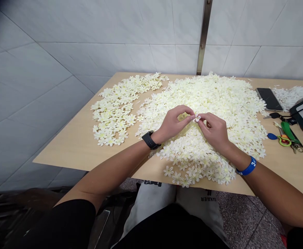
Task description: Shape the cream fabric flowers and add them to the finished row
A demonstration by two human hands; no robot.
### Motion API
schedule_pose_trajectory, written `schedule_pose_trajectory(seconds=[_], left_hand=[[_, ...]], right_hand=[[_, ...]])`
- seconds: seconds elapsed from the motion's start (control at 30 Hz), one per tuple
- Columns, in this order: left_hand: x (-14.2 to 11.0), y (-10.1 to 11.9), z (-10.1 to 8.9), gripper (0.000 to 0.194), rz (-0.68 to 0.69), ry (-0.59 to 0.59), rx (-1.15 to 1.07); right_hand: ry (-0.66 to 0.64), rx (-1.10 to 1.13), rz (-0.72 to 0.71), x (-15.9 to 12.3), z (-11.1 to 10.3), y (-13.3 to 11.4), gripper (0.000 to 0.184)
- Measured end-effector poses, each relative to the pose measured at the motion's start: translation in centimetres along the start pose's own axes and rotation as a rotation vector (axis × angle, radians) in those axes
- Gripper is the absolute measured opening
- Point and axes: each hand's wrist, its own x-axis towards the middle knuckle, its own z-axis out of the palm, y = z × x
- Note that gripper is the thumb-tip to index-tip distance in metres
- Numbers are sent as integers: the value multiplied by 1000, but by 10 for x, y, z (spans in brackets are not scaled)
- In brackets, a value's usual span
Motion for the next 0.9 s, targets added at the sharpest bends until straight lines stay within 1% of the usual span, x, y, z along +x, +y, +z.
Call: schedule_pose_trajectory(seconds=[0.07, 0.17, 0.2, 0.27, 0.33, 0.37, 0.4, 0.47, 0.53, 0.57, 0.6, 0.63, 0.67, 0.73, 0.8, 0.83, 0.9], left_hand=[[2, -1, -5, 14, -32, 35, 59], [11, -7, -19, 8, -127, 112, 280], [16, -10, -24, 8, -160, 128, 369], [23, -17, -33, 17, -196, 153, 500], [26, -19, -40, 28, -194, 141, 560], [24, -18, -42, 31, -180, 124, 575], [19, -14, -43, 31, -158, 104, 584], [1, 1, -42, 26, -81, 68, 599], [-28, 21, -36, 24, 50, -6, 559], [-45, 32, -32, 24, 141, -80, 508], [-63, 42, -27, 26, 245, -184, 438], [-81, 52, -21, 29, 340, -312, 367], [-97, 61, -15, 30, 433, -408, 320], [-122, 75, -2, 32, 559, -554, 307], [-134, 82, 9, 43, 663, -653, 345], [-136, 83, 12, 49, 671, -681, 377], [-132, 80, 15, 62, 619, -743, 421]], right_hand=[[10, -20, 3, 1, -1, 0, 13], [30, -34, 14, 1, -1, 1, 13], [35, -34, 17, 1, -1, 1, 13], [40, -33, 14, 1, -1, 1, 13], [35, -31, 8, 0, -1, 1, 14], [36, -30, 4, 0, -1, 0, 15], [42, -31, 1, -1, -1, 0, 15], [59, -35, -4, -1, -1, -1, 16], [81, -44, -4, -1, -2, -1, 17], [91, -48, -2, -1, -2, 0, 19], [100, -51, -2, -1, -2, 0, 20], [110, -51, -4, -1, -1, 1, 21], [117, -49, -7, -1, -1, 1, 22], [123, -41, -15, -1, -1, 1, 23], [123, -33, -23, -1, -1, 1, 24], [124, -28, -29, -1, -1, 1, 24], [127, -18, -44, -1, -2, 0, 24]])
